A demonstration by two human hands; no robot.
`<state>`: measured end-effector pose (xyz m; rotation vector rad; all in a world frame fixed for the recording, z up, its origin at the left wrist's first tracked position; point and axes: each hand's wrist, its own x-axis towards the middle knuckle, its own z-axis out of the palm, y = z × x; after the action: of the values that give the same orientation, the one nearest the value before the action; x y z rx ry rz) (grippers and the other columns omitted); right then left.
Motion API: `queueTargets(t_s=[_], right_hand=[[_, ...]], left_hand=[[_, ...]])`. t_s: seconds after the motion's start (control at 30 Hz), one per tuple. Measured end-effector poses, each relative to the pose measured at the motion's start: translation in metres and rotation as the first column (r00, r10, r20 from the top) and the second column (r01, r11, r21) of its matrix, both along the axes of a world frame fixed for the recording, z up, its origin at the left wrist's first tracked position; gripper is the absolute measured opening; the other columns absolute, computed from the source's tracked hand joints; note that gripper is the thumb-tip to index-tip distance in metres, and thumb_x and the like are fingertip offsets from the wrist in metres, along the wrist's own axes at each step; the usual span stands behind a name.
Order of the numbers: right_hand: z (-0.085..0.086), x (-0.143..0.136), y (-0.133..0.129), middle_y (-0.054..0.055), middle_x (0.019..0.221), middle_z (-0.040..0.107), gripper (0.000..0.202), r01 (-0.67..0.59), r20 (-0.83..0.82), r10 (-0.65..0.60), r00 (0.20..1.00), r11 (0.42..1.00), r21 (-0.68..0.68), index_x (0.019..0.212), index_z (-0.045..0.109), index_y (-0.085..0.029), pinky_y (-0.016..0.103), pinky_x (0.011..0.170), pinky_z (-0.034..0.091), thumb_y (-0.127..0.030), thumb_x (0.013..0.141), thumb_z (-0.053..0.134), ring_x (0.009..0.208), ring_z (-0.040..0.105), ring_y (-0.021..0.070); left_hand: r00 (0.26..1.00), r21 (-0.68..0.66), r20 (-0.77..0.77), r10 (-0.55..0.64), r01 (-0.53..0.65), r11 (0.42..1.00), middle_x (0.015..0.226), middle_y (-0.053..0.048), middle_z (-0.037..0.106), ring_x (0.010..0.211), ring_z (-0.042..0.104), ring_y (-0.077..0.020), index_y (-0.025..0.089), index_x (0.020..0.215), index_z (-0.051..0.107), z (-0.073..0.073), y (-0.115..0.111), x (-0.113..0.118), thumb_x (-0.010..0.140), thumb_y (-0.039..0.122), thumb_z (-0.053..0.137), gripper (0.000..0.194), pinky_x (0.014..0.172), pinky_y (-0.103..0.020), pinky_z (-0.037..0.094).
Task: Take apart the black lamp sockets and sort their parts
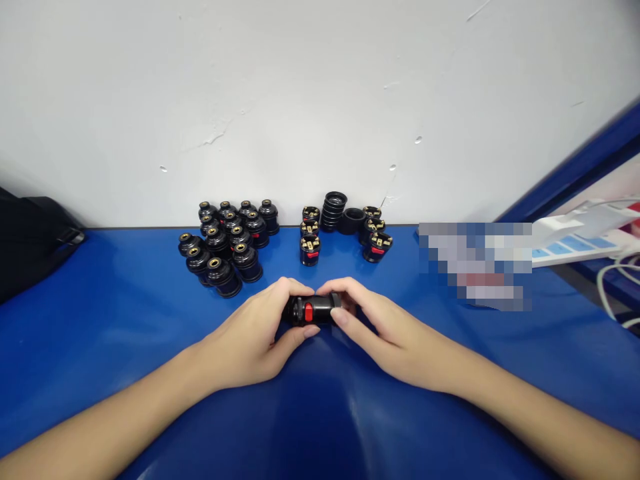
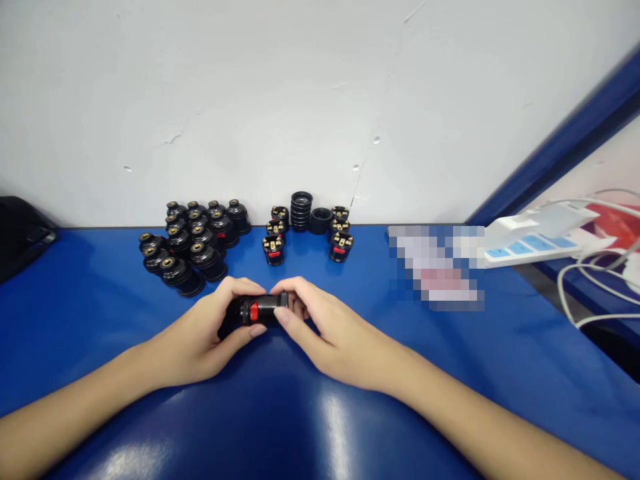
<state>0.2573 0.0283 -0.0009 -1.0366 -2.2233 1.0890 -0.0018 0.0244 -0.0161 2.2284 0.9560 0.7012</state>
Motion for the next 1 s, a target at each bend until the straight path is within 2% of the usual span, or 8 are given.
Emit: queueTargets(t_s=[0.13, 0.27, 0.33, 0.47, 0.53, 0.67, 0.83, 1.0], right_hand=[[-0.001, 0.002, 0.0, 0.005, 0.118, 0.066, 0.049, -0.01, -0.011, 0.01, 1.0, 1.0, 0.008, 0.147, 0.046, -0.029, 0.035, 0.09, 0.058, -0.037, 0.103, 0.066, 0.103, 0.067, 0.0216], [0.0, -0.001, 0.002, 0.004, 0.101, 0.07, 0.034, 0.021, -0.009, -0.021, 1.0, 0.999, -0.051, 0.138, 0.057, -0.024, 0.038, 0.086, 0.058, -0.044, 0.113, 0.046, 0.095, 0.07, 0.0223], [-0.001, -0.001, 0.003, 0.004, 0.104, 0.071, 0.031, -0.002, -0.015, 0.002, 1.0, 1.0, -0.019, 0.134, 0.06, -0.024, 0.038, 0.089, 0.058, -0.04, 0.114, 0.043, 0.096, 0.07, 0.0215], [-0.007, 0.001, 0.003, 0.007, 0.13, 0.067, 0.046, -0.015, -0.088, 0.024, 0.996, 0.996, 0.093, 0.147, 0.053, -0.027, 0.037, 0.098, 0.059, -0.03, 0.103, 0.067, 0.107, 0.069, 0.0197], [-0.01, 0.002, 0.004, 0.007, 0.132, 0.068, 0.054, 0.024, -0.17, -0.016, 0.985, 0.999, 0.041, 0.147, 0.053, -0.027, 0.036, 0.099, 0.061, -0.032, 0.098, 0.075, 0.109, 0.071, 0.0201], [-0.014, -0.001, 0.003, 0.005, 0.108, 0.075, 0.026, 0.065, -0.291, -0.104, 0.951, 0.988, -0.141, 0.128, 0.064, -0.024, 0.033, 0.088, 0.067, -0.038, 0.106, 0.065, 0.093, 0.077, 0.0179], [-0.014, -0.007, 0.001, 0.008, 0.135, 0.065, 0.036, 0.068, -0.441, -0.116, 0.89, 0.99, -0.122, 0.13, 0.062, -0.027, 0.038, 0.103, 0.065, -0.027, 0.097, 0.077, 0.124, 0.071, 0.0226], [-0.015, -0.008, 0.002, 0.006, 0.112, 0.071, 0.016, 0.112, -0.421, -0.196, 0.886, 0.97, -0.215, 0.116, 0.066, -0.024, 0.034, 0.088, 0.069, -0.035, 0.104, 0.069, 0.102, 0.076, 0.0198]], left_hand=[[1.0, 0.01, 0.0, 0.004, -0.004, 1.0, 0.125, -0.004, 0.067, 0.108, 0.07, -0.0211, 0.03, 0.134, 0.044, -0.001, 0.0, 0.0, 0.107, 0.029, 0.062, 0.032, 0.091, -0.039, 0.055], [1.0, 0.013, 0.0, -0.006, 0.006, 1.0, 0.127, -0.004, 0.067, 0.111, 0.069, -0.0215, 0.031, 0.135, 0.045, 0.0, 0.001, -0.001, 0.107, 0.029, 0.062, 0.033, 0.094, -0.04, 0.055], [1.0, 0.005, 0.005, -0.01, 0.01, 1.0, 0.127, -0.004, 0.067, 0.112, 0.069, -0.0215, 0.031, 0.136, 0.045, 0.001, 0.001, -0.002, 0.108, 0.028, 0.061, 0.033, 0.095, -0.04, 0.055], [1.0, -0.012, 0.015, -0.003, 0.003, 1.0, 0.127, -0.004, 0.067, 0.111, 0.07, -0.0213, 0.031, 0.134, 0.044, 0.001, 0.0, -0.001, 0.108, 0.029, 0.061, 0.031, 0.095, -0.04, 0.055], [1.0, -0.007, 0.014, -0.002, 0.002, 1.0, 0.129, -0.004, 0.067, 0.113, 0.069, -0.0216, 0.031, 0.135, 0.044, 0.0, 0.0, -0.001, 0.108, 0.029, 0.061, 0.032, 0.096, -0.04, 0.055], [1.0, 0.007, -0.004, 0.007, -0.007, 1.0, 0.124, -0.004, 0.068, 0.107, 0.07, -0.0216, 0.03, 0.134, 0.045, 0.0, 0.0, -0.001, 0.107, 0.029, 0.062, 0.032, 0.091, -0.038, 0.055], [0.999, 0.013, 0.005, 0.036, -0.037, 0.999, 0.121, -0.005, 0.067, 0.104, 0.069, -0.0217, 0.029, 0.134, 0.045, 0.001, 0.002, -0.002, 0.107, 0.029, 0.063, 0.032, 0.088, -0.038, 0.055], [1.0, 0.012, -0.004, 0.012, -0.012, 1.0, 0.122, -0.005, 0.067, 0.104, 0.069, -0.0211, 0.029, 0.133, 0.045, 0.001, 0.003, -0.002, 0.107, 0.028, 0.062, 0.03, 0.09, -0.038, 0.054]])
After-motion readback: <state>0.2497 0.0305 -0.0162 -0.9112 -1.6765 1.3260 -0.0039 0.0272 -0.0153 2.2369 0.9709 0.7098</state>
